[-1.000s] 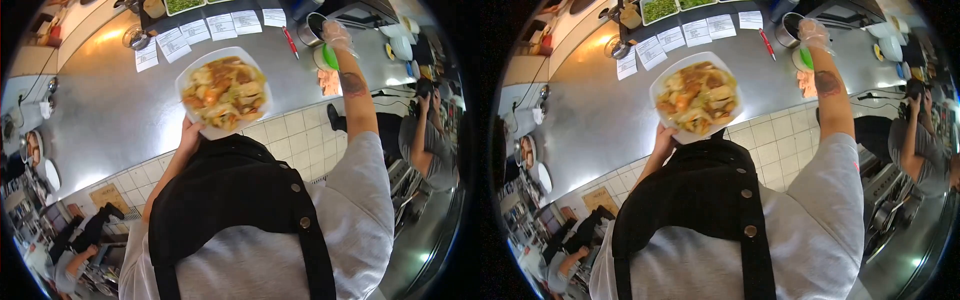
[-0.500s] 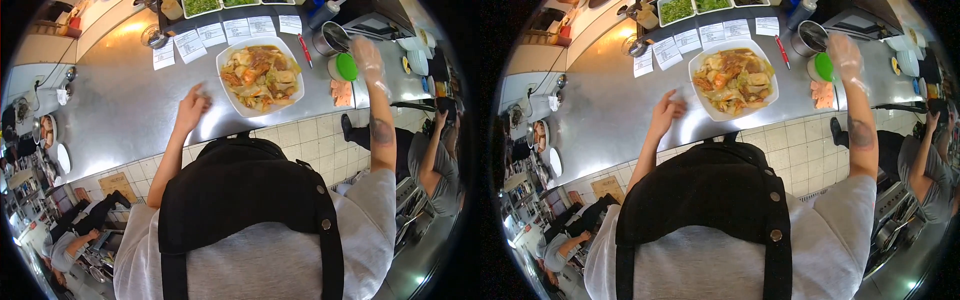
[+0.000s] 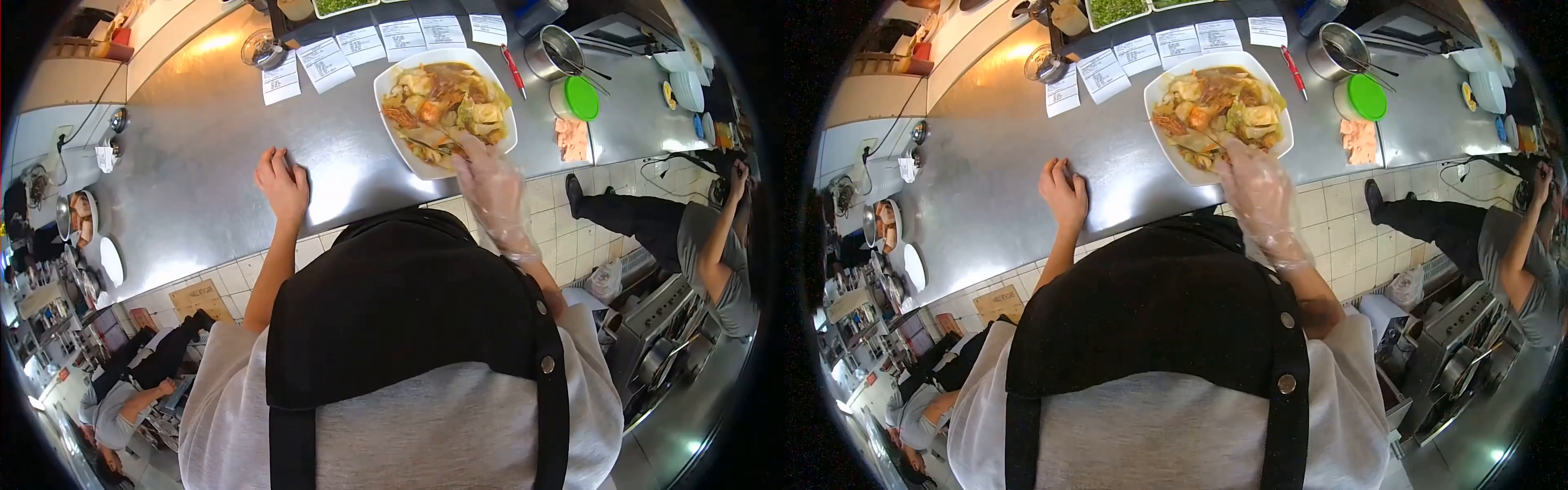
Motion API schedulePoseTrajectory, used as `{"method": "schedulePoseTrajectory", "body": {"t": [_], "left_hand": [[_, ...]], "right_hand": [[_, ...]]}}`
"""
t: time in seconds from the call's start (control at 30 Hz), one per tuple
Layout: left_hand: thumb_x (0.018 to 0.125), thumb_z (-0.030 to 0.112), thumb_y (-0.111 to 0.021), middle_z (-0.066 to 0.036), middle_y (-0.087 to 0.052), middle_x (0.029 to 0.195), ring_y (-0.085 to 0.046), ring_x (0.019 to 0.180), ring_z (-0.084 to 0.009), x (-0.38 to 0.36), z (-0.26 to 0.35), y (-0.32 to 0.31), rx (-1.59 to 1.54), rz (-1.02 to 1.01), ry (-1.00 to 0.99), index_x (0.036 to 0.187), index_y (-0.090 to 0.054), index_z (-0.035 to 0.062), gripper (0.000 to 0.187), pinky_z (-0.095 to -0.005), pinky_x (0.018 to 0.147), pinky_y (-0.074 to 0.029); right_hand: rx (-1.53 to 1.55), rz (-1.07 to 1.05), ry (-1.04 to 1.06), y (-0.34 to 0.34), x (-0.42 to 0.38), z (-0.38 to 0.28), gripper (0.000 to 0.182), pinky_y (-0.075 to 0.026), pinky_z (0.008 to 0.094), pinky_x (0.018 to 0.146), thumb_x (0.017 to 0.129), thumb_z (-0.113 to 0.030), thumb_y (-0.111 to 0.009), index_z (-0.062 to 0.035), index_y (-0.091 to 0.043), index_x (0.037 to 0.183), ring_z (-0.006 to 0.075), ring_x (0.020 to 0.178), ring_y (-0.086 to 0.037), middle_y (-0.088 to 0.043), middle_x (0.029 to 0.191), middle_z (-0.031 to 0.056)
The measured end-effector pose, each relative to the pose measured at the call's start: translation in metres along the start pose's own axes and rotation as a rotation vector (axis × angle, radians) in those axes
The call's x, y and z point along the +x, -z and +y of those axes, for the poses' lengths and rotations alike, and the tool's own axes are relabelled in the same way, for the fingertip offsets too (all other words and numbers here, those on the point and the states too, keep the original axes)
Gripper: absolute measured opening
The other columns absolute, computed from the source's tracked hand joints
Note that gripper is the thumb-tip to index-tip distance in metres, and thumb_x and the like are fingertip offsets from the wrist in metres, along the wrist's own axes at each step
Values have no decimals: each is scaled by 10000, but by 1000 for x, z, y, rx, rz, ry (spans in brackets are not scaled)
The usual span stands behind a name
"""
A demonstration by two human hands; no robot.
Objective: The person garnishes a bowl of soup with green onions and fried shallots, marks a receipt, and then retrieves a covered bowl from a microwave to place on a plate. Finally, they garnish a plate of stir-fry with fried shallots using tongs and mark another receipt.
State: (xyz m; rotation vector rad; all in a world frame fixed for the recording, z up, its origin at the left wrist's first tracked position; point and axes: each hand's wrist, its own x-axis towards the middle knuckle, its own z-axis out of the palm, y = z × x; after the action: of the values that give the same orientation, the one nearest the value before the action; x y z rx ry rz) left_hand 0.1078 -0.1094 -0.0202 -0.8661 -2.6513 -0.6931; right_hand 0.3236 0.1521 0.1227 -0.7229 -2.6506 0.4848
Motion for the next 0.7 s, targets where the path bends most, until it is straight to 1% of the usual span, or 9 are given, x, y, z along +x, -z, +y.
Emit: {"method": "schedulePoseTrajectory", "body": {"t": [0.07, 0.17, 0.27, 0.33, 0.47, 0.57, 0.6, 0.7], "left_hand": [[766, 136, -592, -164, -498, 1244, -443, 1173, -340, 1, -1, 1, 0, 4, -5, 1147, -553, 37, 396, -454, 1013, -303], [765, 141, -595, -162, -498, 1243, -445, 1172, -334, 0, 1, 0, 0, 12, -4, 1141, -555, 40, 390, -455, 1012, -301], [767, 136, -579, -162, -487, 1231, -437, 1176, -323, 0, 2, 1, -11, -2, 22, 1125, -552, 36, 373, -479, 1037, -261], [767, 139, -579, -161, -485, 1232, -435, 1178, -322, 0, 1, 1, -16, 0, 20, 1126, -551, 36, 374, -481, 1038, -259], [769, 146, -579, -159, -481, 1235, -429, 1184, -319, -1, 0, 0, -29, 4, 15, 1128, -548, 35, 377, -486, 1038, -254], [771, 149, -577, -160, -479, 1236, -426, 1186, -320, -1, -1, 0, -29, 3, 20, 1130, -547, 34, 379, -489, 1039, -251], [771, 151, -576, -160, -479, 1236, -427, 1186, -320, 0, -1, 0, -28, 2, 17, 1131, -547, 33, 379, -491, 1039, -250], [773, 154, -574, -161, -480, 1235, -427, 1187, -320, 0, 1, 1, -31, 2, 9, 1132, -546, 32, 381, -494, 1039, -248]], "right_hand": [[-54, -25, -31, -10, 5, -11, 286, -502, 416, 625, 834, -220, -654, -106, -616, 1094, 334, 710, -627, -646, 792, 149], [-153, -118, -31, -19, 15, -20, 274, -499, 429, 633, 852, -225, -617, -99, -613, 1095, 328, 702, -627, -640, 782, 150], [-219, -111, -21, -34, 22, -23, 279, -493, 443, 637, 859, -221, -597, -83, -609, 1101, 330, 689, -623, -632, 753, 153], [-255, -109, -13, -37, 22, -23, 282, -491, 450, 639, 863, -219, -587, -75, -607, 1104, 332, 683, -622, -628, 738, 154], [-158, -31, 28, -37, 20, -21, 254, -500, 432, 646, 842, -180, -614, -47, -636, 1058, 342, 694, -627, -644, 746, 160], [28, 161, 10, -37, 11, -9, 177, -505, 404, 622, 818, -169, -628, -65, -665, 956, 307, 673, -643, -664, 738, 118], [26, 162, 10, -36, 7, -6, 177, -505, 404, 622, 818, -169, -628, -65, -665, 956, 307, 673, -643, -664, 738, 118], [314, 188, -329, -32, -8, 1, 170, -505, 380, 660, 821, -146, -651, -61, -687, 963, 267, 700, -651, -678, 812, 150]]}}
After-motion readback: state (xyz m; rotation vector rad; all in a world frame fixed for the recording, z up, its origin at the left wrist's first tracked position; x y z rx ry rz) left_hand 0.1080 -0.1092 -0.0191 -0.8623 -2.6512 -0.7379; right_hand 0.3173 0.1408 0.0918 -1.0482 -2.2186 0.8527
